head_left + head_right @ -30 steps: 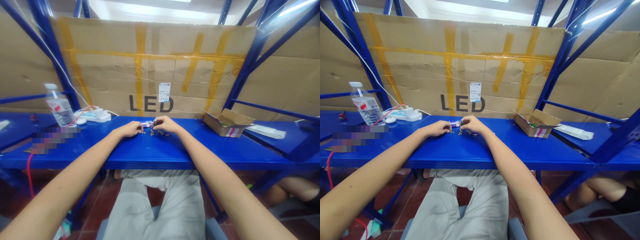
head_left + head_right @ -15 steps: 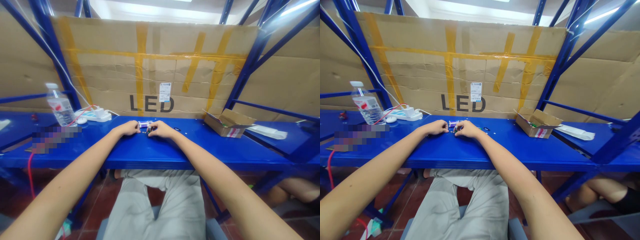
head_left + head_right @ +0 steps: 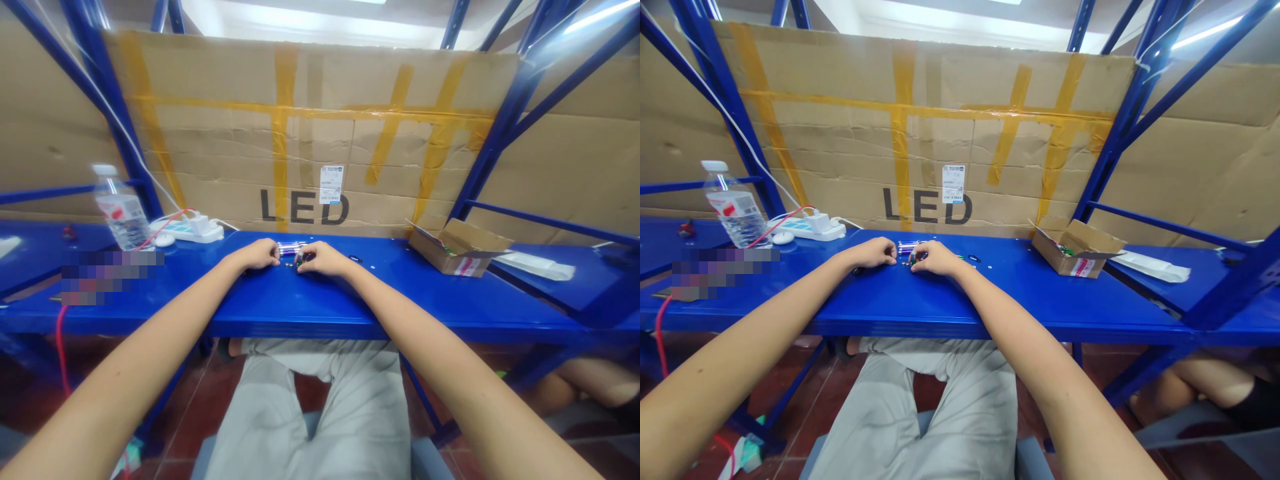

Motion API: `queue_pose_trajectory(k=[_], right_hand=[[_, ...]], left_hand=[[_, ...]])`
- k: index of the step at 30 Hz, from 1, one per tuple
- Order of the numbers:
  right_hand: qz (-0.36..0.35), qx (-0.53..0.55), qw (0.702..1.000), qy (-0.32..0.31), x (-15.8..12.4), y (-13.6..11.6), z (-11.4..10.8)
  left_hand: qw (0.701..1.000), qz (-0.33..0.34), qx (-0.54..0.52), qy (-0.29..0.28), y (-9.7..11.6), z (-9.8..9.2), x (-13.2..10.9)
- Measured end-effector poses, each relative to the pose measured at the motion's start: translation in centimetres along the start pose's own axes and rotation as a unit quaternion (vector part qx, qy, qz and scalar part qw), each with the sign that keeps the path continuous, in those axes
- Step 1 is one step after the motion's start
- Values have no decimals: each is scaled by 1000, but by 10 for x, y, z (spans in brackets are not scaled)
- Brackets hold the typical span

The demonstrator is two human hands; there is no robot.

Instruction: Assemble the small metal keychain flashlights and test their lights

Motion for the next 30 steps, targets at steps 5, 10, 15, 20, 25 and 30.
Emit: queue_pose_trajectory(k=[5,10,15,20,25,30], right_hand=[[3,-14,1000,6,1,1,-1],[2,-19,1000,8,1,3,-1],[-13,-30,999,25,3,5,-3],[-24,-114,980,164,-2,5,-30],[-30,-150,969,193,-2,9,-39],[-39,-154,968,194,-1,8,-38]], left_hand=[[1000,10,-9,-2,10,-6,-7],[1000,16,-1,-19,18,-6,-14],[990,97,-47,90,40,-21,-21],[933,220,-89,271,77,-47,-49],[901,277,-29,334,100,-44,-63],[899,299,9,320,106,-34,-61]])
Point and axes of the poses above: each hand's wrist, its own x-axis towards the middle knuckle, its own z-axis out of the palm, y = z × x, the point moved 10 cm from there along x, towards the middle knuckle, and after that the axes turned 10 degrees about -y, right-handed, at the moved point
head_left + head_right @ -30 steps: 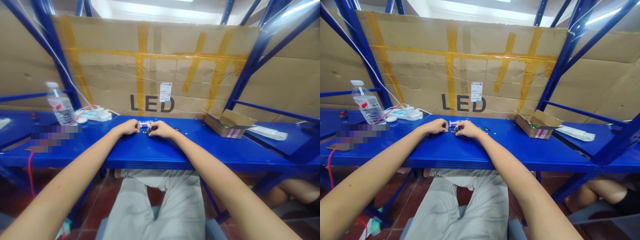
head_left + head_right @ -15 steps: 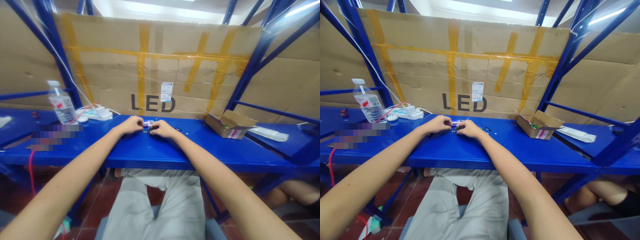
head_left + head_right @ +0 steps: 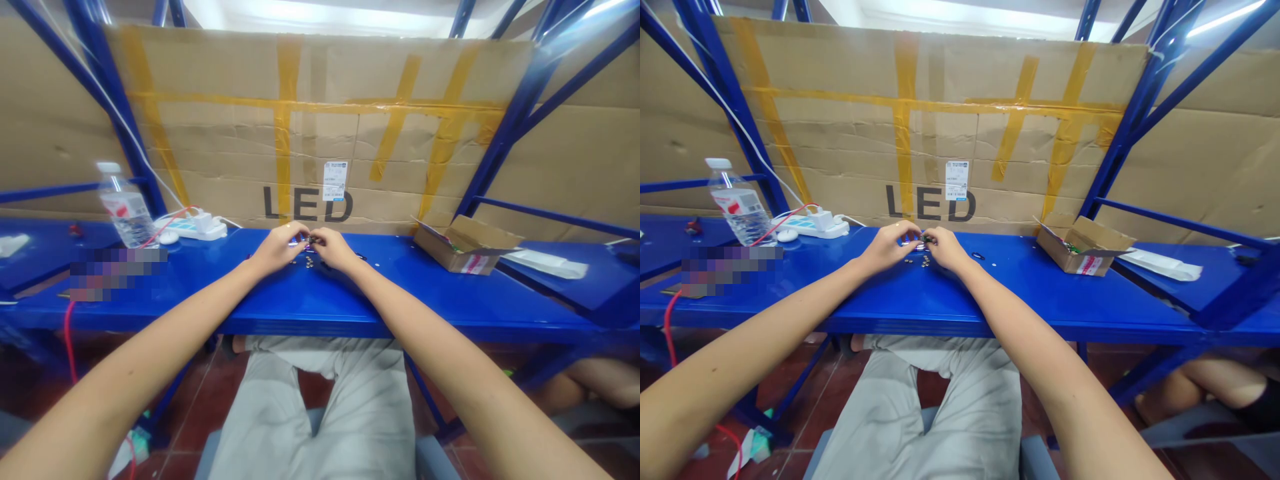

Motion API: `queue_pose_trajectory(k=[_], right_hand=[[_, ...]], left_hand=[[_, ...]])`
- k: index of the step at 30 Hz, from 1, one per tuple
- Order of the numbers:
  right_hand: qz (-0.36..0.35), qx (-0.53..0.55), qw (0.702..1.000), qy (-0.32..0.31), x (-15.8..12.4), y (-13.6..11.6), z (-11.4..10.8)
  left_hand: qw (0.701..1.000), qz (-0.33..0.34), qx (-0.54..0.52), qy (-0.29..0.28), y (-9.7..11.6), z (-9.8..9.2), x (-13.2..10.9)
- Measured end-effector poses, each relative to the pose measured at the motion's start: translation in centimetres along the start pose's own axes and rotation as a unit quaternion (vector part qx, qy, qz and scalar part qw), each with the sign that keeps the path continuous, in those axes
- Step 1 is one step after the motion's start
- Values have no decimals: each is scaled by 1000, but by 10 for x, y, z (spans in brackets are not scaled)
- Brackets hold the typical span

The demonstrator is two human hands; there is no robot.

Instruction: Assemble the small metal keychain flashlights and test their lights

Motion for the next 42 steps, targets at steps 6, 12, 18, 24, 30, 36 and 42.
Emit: queue_pose_trajectory(k=[6,12,18,24,30,36,42], right_hand=[[-8,7,1000,1,-1,-3,-1],[0,25,1000,3,-1,-1,-1],[0,22,1000,13,-1,-1,-4],[-14,-5,1000,23,-1,-4,-7],[-35,-14,999,29,-1,-9,-9],[-58,-34,997,35,-3,-14,-11],[-87,-48,994,38,-4,-18,-12]], left_hand=[[1000,8,8,-4,1,1,1],[1000,19,15,2,2,1,1],[999,40,10,10,6,0,0],[999,35,10,12,6,0,0],[999,44,10,14,8,0,0],[998,49,13,23,9,-1,0],[998,58,22,30,12,-2,-1]])
Point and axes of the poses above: each hand's wrist, its own x-axis towards the middle knuckle, its own z-axis out of the palm, y = z × x, the point moved 10 cm from there along x, towards the middle knuckle, and after that the axes turned 10 degrees about -y, right-handed, at the moved point
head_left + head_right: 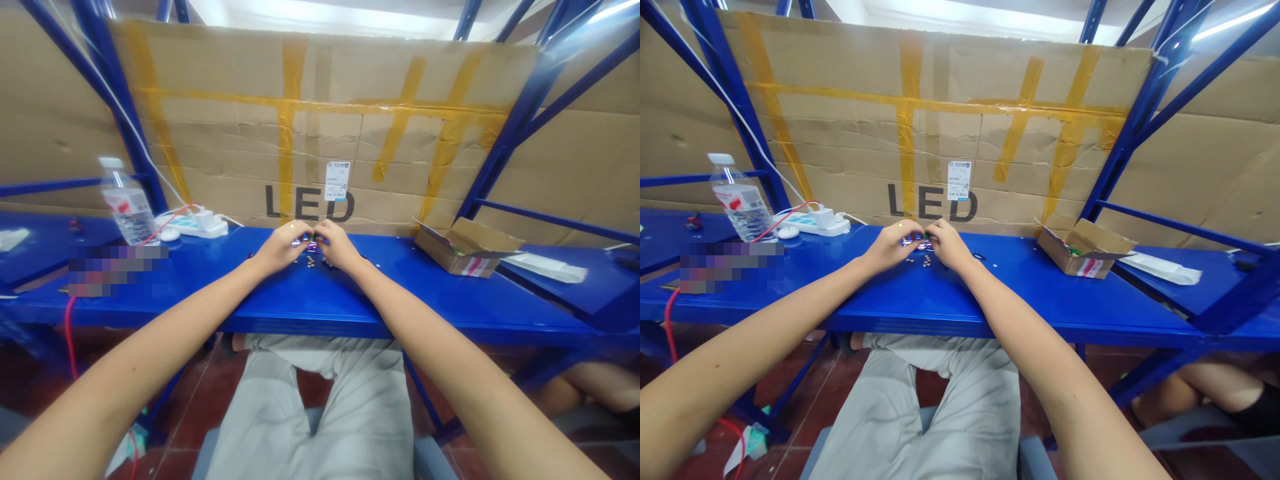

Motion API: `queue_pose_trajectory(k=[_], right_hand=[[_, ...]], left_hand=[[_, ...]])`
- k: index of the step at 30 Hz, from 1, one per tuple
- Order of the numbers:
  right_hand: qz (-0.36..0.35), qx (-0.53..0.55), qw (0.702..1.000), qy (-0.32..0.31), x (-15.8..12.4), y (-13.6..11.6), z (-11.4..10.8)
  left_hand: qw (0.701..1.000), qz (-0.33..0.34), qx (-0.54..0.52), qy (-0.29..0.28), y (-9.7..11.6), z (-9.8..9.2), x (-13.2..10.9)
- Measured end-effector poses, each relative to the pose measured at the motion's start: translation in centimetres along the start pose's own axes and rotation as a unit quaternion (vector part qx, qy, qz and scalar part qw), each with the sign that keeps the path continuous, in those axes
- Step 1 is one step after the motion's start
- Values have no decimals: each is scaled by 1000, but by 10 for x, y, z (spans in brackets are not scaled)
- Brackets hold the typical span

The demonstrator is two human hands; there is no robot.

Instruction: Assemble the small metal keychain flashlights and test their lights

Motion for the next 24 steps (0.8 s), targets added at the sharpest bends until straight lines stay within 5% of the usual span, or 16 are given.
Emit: queue_pose_trajectory(k=[17,24], right_hand=[[20,28,999,26,-1,7,-6],[8,50,998,48,-2,9,-9]], left_hand=[[995,31,86,-29,4,8,-4],[998,-12,59,3,-6,-7,-4]])
Point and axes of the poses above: each hand's wrist, its own x-axis towards the middle knuckle, its own z-axis out of the palm, y = z × x, the point moved 10 cm from there along x, towards the middle knuckle, and after that the axes turned 10 degrees about -y, right-handed, at the moved point
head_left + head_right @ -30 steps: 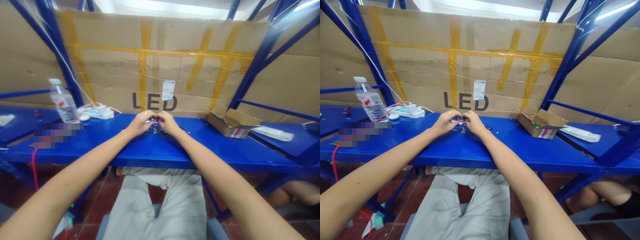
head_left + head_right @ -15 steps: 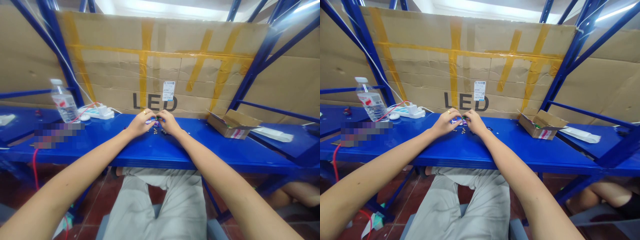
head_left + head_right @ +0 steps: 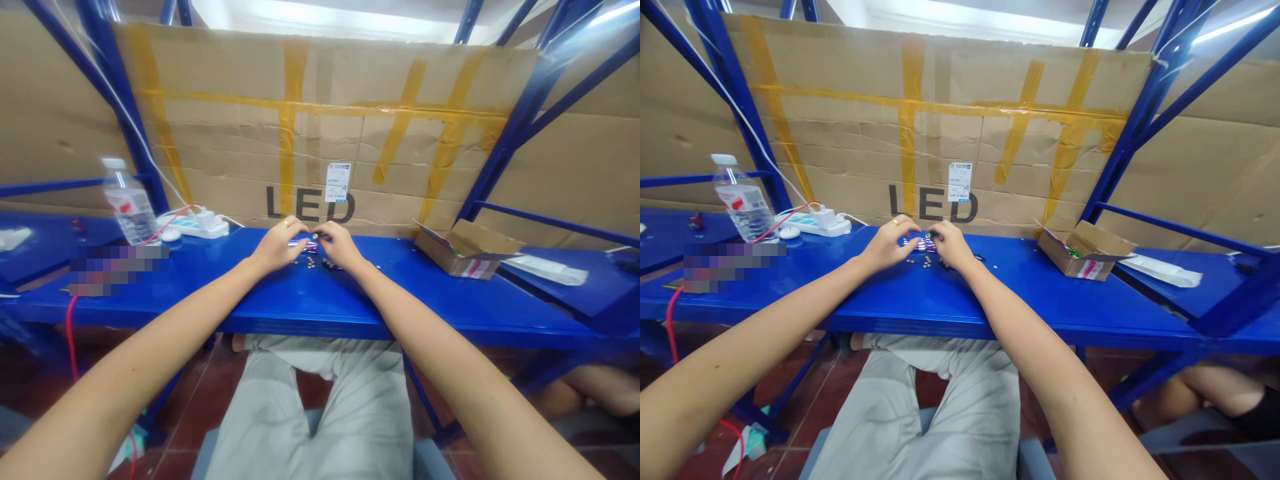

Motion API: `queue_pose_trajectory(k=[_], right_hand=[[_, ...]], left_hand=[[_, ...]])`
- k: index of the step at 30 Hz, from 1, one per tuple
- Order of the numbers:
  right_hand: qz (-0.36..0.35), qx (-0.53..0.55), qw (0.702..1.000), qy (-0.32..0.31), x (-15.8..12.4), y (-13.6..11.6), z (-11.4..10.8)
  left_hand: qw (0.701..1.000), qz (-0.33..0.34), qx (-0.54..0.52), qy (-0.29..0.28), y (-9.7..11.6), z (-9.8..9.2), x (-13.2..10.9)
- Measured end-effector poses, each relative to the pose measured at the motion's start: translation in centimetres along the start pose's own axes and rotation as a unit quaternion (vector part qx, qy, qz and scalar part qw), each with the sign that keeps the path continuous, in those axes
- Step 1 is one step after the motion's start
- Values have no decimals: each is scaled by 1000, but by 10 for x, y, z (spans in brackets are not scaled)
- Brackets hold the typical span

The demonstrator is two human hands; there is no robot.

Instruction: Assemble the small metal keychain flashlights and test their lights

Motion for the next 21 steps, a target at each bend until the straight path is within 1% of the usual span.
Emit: queue_pose_trajectory(k=[4,7,9,11,16,19,21], right_hand=[[34,51,998,5,0,9,1],[62,100,993,-4,-1,17,5],[71,115,991,-13,-1,20,8],[74,116,990,-19,-2,20,9],[62,95,993,-13,-2,17,5],[71,105,992,-17,-2,19,6],[90,131,987,-29,-3,22,9]], left_hand=[[999,-28,-1,-20,-9,1,-1],[997,-52,-2,-62,-16,10,-2],[992,-79,7,-101,-23,17,-3],[983,-101,15,-154,-30,25,-6],[943,-144,10,-301,-47,45,-21],[919,-167,-12,-357,-55,54,-30],[909,-176,-28,-376,-58,58,-33]])
Point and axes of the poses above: each hand's wrist, its own x-axis towards the middle knuckle, its own z-axis out of the palm, y = z × x, the point moved 10 cm from there along x, towards the middle knuckle, and after that the axes turned 10 degrees about -y, right-handed, at the moved point
